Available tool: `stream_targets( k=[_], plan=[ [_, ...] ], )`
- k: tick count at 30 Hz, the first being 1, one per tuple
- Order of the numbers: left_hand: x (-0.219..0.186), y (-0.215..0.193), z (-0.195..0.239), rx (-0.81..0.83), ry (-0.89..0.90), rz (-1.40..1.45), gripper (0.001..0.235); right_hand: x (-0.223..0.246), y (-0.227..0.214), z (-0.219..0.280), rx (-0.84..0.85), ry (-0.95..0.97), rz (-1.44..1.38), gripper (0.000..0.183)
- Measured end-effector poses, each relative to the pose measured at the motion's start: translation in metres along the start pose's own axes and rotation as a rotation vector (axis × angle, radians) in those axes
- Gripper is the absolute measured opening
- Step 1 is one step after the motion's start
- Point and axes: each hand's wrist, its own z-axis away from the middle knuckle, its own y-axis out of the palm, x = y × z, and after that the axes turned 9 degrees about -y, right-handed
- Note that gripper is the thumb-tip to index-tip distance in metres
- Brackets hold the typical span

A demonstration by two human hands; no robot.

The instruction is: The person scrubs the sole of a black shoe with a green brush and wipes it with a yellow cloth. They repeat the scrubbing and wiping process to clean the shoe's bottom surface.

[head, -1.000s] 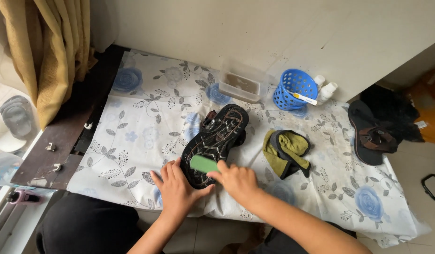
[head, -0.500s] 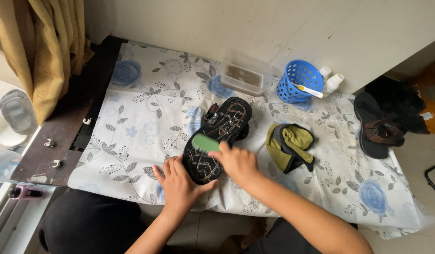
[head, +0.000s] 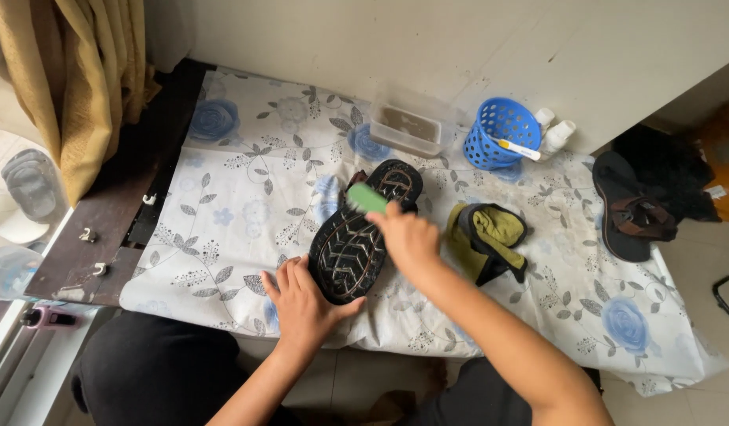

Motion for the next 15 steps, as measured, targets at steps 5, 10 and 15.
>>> stream_targets(
  k=[5, 10, 15],
  plan=[
    [0.003, 0.003, -0.002, -0.009, -0.003, -0.006, 0.102, 0.027, -0.01, 0.019, -0.017, -0.163, -0.26, 0.045],
    [0.003, 0.008, 0.003, 0.0, -0.007, -0.05, 0.102, 0.038, 0.013, 0.032, -0.44, -0.244, 0.028, 0.049],
    [0.0, 0.0, 0.002, 0.09, -0.064, 0.079, 0.106, -0.011, 0.034, -0.004, -0.267, 0.042, -0.088, 0.048]
  ],
)
